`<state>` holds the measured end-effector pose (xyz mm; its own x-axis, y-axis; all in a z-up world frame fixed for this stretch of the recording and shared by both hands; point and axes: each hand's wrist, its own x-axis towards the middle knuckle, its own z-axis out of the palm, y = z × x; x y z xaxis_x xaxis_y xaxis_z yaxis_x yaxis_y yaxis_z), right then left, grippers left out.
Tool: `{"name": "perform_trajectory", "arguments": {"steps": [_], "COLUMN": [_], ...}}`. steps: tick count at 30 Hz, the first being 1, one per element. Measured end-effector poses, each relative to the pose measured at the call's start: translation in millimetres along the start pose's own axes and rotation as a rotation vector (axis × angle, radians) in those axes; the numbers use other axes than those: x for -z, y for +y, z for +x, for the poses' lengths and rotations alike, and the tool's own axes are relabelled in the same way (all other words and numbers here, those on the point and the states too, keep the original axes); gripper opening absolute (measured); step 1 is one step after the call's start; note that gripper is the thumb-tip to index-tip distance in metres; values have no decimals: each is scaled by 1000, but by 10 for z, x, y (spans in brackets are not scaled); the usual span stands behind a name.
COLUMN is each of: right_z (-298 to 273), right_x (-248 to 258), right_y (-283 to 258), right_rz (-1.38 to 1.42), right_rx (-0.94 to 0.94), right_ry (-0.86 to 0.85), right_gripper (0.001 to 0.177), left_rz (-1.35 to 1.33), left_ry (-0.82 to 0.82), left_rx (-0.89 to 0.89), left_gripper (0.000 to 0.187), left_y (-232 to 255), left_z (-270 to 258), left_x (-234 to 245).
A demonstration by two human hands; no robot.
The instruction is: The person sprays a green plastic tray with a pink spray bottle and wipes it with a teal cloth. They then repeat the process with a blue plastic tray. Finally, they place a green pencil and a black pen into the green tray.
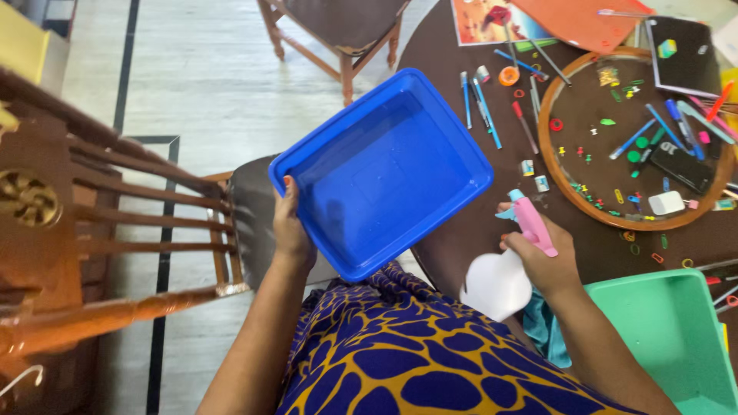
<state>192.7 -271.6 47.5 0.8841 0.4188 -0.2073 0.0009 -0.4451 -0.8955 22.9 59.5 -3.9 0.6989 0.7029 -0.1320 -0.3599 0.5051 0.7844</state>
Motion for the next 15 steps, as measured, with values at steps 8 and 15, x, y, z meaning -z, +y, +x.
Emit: {"name": "perform_trajectory", "arguments": {"steps": [8,15], "right_z": [725,1382], "right_x": [-23,-41], "right_y": [301,519], "right_rz": [293,43], "right_rx": [250,430], "right_ry": [171,295], "right_gripper": [53,63], "left_rz": [3,115], "left_ry": [25,2], "left_rx": [7,2], "left_gripper": [54,56], "left_y": [181,171], "left_z": [230,138], "left_x": [57,94]}}
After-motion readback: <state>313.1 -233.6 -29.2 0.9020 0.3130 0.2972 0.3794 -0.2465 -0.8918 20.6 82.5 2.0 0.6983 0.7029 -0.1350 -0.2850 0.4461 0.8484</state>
